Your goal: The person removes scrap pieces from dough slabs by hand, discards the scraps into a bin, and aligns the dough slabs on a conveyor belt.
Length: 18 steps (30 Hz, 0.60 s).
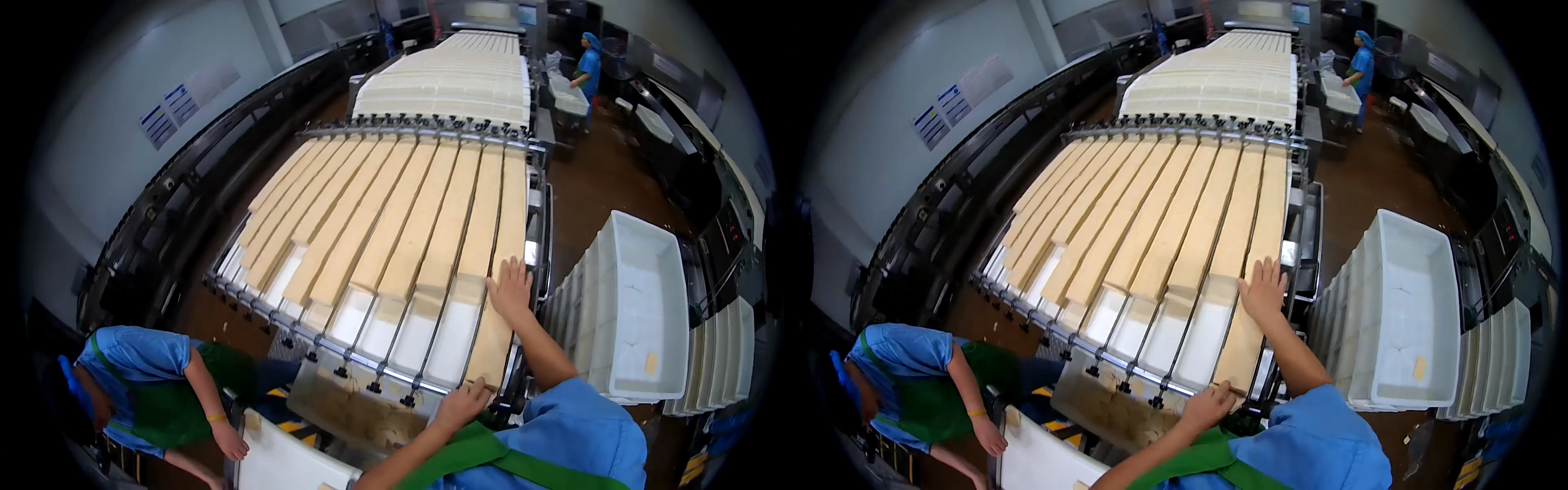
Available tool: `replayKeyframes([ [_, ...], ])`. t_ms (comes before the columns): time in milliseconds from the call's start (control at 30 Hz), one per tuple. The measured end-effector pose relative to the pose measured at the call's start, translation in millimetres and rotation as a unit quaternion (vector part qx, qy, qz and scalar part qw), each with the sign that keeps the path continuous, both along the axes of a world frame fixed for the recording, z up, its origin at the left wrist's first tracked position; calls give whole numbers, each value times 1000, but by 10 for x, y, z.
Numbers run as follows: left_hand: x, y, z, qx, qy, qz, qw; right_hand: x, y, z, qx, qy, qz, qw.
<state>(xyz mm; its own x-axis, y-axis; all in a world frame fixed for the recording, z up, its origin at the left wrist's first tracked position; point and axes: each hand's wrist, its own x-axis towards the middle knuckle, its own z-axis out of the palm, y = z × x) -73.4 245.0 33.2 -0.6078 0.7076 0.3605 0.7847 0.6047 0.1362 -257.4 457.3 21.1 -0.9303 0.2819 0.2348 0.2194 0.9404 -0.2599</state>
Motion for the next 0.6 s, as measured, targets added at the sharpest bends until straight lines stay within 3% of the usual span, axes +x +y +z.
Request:
replayKeyframes([
  [67, 88, -191, -11, -6, -12, -17, 1000, 78, -99, 62, 18, -6, 3, 1000],
  [233, 357, -833, 242, 162, -9, 207, 965, 429, -664, 374, -37, 4, 117, 992],
  [333, 599, -1166, 238, 210, -22, 383, 899, 563, -1068, 302, -58, 38, 235, 969],
  [467, 935, -1634, 110, 283, -153, 563, 761, 779, -1655, 250, -105, 41, 355, 928],
  [600, 1428, -1949, -238, 396, -214, 546, 707, 1010, -2205, 184, -136, 23, 472, 871],
])
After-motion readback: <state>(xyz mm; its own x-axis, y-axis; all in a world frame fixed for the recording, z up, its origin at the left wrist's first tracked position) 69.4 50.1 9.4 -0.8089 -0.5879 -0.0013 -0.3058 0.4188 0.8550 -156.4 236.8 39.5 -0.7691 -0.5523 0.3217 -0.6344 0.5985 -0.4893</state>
